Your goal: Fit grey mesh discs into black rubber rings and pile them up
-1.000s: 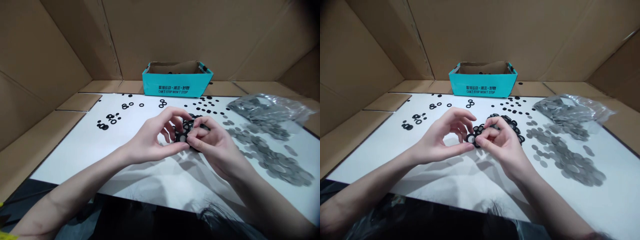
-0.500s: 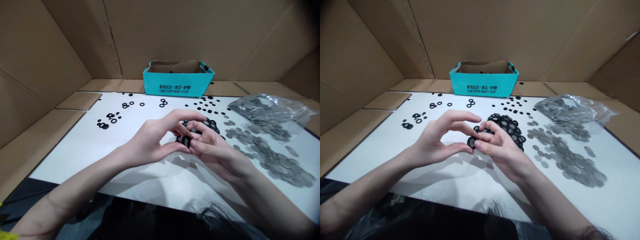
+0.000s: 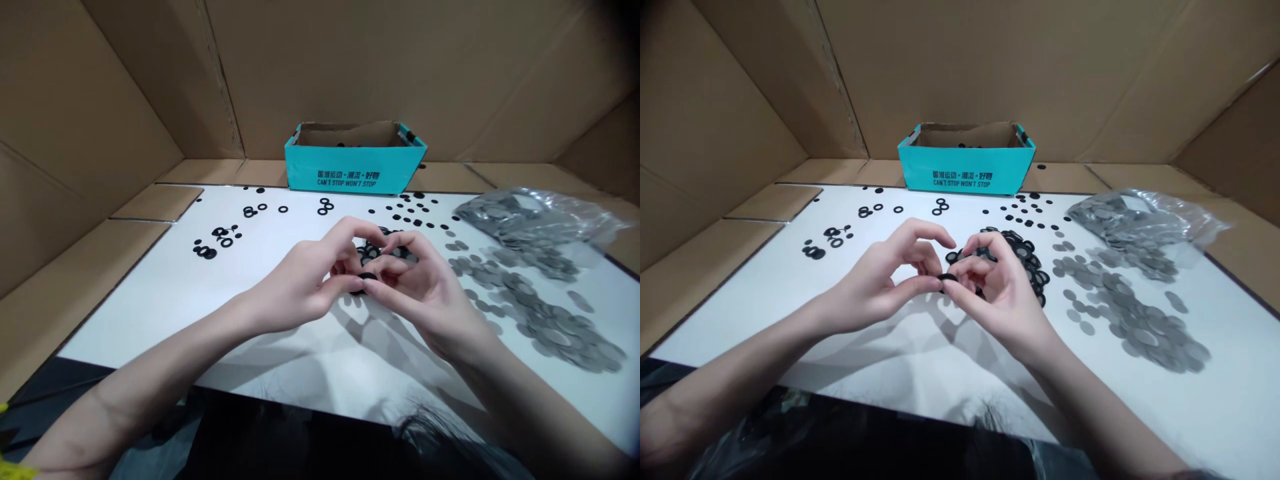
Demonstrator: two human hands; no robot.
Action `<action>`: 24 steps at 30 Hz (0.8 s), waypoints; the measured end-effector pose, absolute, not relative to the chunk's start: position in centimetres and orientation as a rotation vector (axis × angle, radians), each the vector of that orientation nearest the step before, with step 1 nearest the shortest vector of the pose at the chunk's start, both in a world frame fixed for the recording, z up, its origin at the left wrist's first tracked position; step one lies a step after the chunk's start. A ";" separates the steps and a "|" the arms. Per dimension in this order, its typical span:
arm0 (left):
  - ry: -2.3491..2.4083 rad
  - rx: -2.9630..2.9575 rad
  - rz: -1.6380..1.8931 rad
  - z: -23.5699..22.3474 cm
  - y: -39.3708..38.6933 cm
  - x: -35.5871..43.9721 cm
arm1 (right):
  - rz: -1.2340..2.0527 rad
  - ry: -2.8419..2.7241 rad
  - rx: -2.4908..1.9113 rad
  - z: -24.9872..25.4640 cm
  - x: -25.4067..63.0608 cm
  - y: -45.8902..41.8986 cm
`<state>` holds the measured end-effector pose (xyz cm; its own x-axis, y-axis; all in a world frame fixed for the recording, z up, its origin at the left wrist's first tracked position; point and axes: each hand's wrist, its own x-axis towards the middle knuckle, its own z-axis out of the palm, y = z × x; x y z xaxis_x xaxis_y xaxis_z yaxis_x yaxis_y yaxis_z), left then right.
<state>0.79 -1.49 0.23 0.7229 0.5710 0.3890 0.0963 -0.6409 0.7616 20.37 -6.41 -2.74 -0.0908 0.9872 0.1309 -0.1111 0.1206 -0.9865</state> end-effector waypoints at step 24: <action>1.548 2.346 0.873 0.7 6.6 -5.8 | 0.291 -1.650 -1.610 -1.8 26.3 -3.2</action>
